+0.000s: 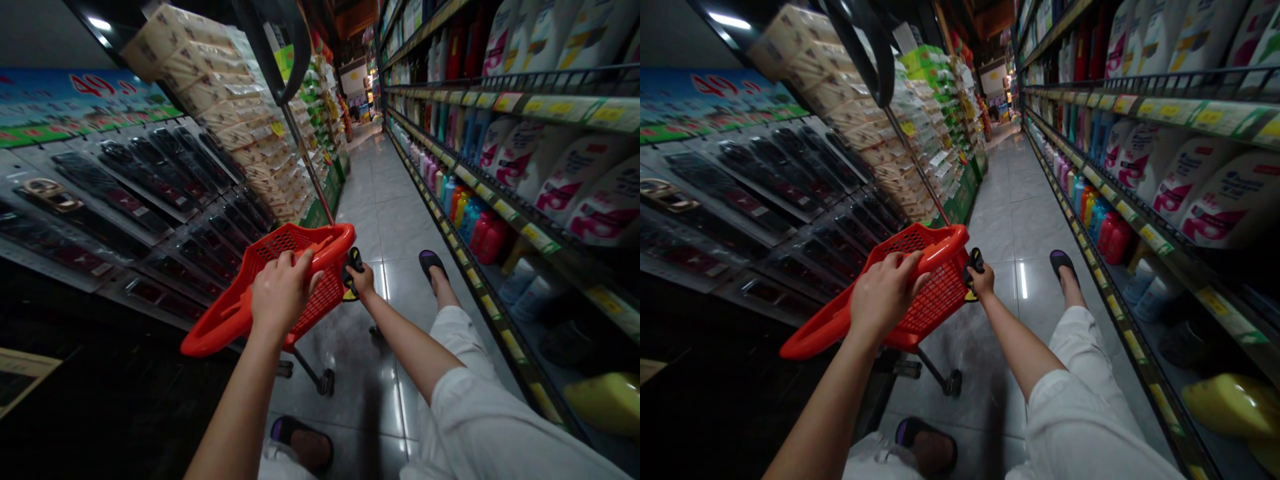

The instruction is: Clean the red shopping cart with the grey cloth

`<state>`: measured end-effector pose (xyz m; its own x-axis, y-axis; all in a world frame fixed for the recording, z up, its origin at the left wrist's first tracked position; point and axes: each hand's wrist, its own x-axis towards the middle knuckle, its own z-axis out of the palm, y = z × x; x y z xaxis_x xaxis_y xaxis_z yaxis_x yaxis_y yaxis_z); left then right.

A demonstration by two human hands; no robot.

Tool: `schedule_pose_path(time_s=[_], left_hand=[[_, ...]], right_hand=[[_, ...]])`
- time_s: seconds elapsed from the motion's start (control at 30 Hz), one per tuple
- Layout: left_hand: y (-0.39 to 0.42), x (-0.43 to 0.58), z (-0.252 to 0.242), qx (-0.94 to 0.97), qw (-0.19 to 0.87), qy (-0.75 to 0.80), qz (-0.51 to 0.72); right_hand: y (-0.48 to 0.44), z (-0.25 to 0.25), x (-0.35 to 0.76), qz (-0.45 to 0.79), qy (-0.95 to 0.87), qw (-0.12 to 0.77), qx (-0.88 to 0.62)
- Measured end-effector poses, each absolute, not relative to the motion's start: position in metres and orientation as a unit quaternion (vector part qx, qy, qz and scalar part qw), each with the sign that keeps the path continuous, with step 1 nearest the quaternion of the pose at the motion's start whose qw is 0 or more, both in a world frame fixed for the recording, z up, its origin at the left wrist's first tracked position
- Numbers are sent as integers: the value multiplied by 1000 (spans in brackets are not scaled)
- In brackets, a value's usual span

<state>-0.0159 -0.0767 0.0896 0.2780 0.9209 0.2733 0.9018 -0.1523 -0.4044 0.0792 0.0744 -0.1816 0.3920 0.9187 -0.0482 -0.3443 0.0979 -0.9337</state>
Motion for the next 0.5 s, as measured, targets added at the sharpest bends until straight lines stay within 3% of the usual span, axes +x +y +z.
schedule_pose_path(time_s=[0.23, 0.5], left_hand=[[-80, -21, 91, -757, 255, -602, 25], [-90, -21, 93, -760, 264, -593, 16]], right_hand=[[56, -244, 61, 488, -248, 635, -545], [53, -272, 62, 518, -221, 585, -583]])
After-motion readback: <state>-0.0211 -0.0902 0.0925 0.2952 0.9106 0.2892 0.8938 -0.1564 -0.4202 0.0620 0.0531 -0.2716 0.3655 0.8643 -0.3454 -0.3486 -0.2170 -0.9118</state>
